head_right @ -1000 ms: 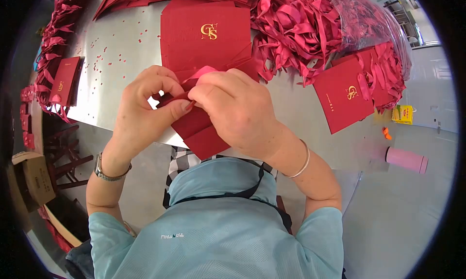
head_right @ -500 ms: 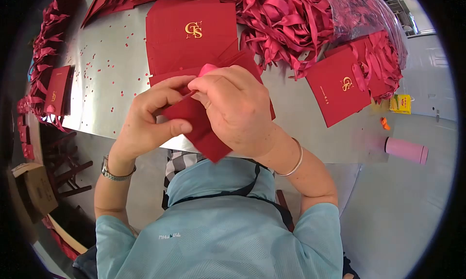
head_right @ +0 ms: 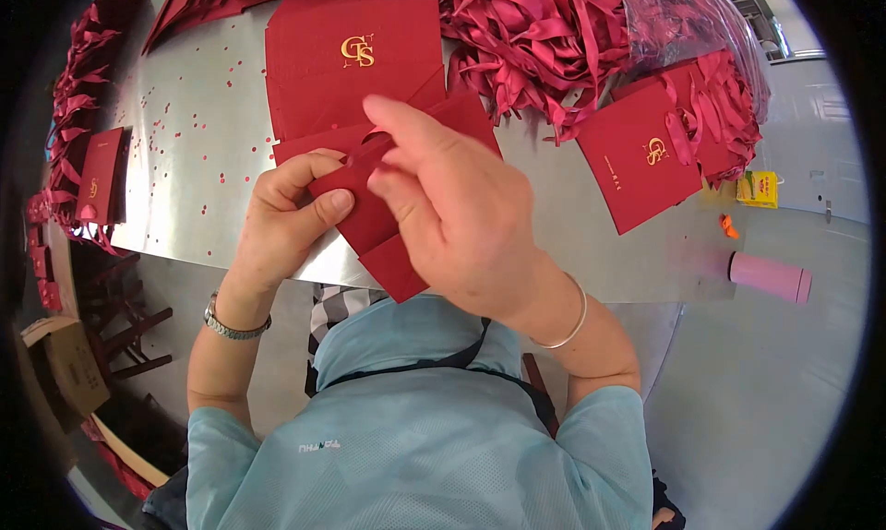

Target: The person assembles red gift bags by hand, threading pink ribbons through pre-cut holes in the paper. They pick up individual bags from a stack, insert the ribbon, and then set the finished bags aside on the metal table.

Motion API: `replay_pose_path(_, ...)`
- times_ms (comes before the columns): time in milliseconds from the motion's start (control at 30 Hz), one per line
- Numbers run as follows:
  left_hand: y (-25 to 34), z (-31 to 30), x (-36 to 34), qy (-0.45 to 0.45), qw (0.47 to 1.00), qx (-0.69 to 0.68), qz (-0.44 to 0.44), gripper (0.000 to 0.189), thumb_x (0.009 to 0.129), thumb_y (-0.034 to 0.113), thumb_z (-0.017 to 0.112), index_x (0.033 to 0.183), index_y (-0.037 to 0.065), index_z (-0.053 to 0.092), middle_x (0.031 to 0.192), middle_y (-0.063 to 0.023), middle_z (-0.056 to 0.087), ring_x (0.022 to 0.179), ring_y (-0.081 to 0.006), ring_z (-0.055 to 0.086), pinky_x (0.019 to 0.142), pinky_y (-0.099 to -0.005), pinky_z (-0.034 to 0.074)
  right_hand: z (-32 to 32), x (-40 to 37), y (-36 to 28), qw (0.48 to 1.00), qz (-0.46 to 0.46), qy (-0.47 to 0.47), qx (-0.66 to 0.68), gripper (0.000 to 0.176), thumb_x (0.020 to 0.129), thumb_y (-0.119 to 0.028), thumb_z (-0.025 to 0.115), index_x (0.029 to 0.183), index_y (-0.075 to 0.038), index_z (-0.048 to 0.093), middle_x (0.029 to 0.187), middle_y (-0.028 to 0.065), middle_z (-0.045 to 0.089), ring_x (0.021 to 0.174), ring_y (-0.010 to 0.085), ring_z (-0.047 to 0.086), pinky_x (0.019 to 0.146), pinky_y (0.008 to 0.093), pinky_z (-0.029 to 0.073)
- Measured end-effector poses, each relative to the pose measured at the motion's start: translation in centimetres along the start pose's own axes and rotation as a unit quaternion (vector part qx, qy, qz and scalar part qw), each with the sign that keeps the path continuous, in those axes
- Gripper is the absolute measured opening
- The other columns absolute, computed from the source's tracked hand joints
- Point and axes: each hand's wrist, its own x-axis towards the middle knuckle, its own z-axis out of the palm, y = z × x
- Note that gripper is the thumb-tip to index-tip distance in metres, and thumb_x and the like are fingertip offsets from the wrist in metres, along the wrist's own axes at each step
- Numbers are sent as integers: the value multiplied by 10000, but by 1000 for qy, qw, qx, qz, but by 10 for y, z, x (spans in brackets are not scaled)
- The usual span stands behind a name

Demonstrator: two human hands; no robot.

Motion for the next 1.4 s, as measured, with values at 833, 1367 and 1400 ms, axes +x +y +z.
replay_pose_path(833,12,16,-14,87,957,242,130,225,871,-38,600,1095,-33,618,817,-126,616,669,-232,594,611,-307,482,16,-7,12,975,0,-147,-169,63,770,-13,678,813,-28,635,683,110,622,593,275,622,513,358,481)
replay_pose_path(1367,29,16,-12,34,875,428,225,463,684,-100,601,1140,-31,564,791,-163,560,678,-338,583,583,-413,498,12,15,-22,909,-81,-263,-314,86,733,-36,611,716,-21,527,609,135,571,549,302,601,493,378,499)
replay_pose_path(1400,29,16,-11,32,875,426,228,463,684,-100,601,1140,-31,564,791,-163,560,678,-338,583,583,-413,498,13,14,-21,901,-74,-272,-329,115,773,-13,597,721,-27,495,623,149,553,567,335,580,498,412,475)
